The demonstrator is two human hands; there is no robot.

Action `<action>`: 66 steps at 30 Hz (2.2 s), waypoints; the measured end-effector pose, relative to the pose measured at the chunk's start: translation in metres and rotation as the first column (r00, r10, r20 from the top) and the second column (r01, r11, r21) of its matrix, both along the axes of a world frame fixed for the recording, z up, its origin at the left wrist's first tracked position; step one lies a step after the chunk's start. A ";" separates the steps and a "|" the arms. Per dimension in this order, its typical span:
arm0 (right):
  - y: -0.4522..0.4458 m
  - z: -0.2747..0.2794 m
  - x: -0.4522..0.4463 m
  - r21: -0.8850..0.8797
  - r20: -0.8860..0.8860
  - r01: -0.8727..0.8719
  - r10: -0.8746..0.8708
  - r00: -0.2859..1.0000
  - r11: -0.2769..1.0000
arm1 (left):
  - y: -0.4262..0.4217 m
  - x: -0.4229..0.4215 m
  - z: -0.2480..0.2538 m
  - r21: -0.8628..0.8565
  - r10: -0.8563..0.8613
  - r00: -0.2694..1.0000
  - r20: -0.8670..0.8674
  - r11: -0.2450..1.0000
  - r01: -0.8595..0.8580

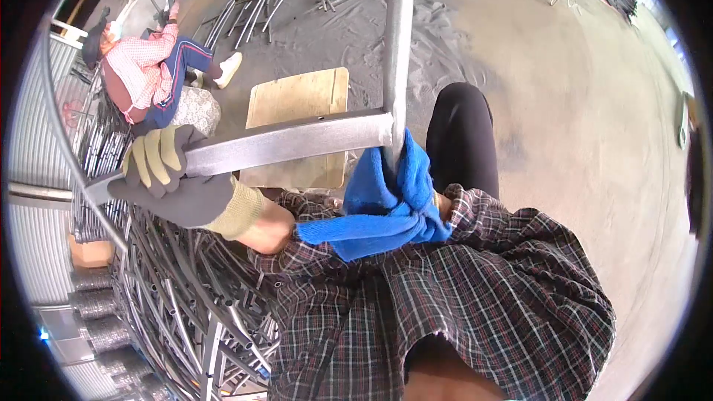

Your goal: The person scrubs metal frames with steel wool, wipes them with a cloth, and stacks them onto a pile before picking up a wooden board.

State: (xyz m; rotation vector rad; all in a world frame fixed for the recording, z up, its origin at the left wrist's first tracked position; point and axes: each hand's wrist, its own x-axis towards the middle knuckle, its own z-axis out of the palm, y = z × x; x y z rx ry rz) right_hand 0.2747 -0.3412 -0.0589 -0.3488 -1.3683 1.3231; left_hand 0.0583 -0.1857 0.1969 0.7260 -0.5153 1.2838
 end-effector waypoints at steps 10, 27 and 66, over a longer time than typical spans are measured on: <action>0.019 0.049 -0.031 0.139 0.396 0.700 -0.687 0.610 0.701 | -0.003 0.010 0.001 0.150 0.154 0.985 0.073 0.975 -0.164; 0.094 0.114 0.017 -0.217 -0.156 0.774 -0.803 0.574 0.595 | -0.031 0.026 -0.053 0.216 0.278 0.925 -0.259 0.950 -0.225; 0.160 0.295 0.028 0.969 -0.012 -0.247 -1.000 -0.001 -0.011 | -0.116 -0.034 -0.108 -0.340 -0.096 0.630 -0.771 0.898 -0.280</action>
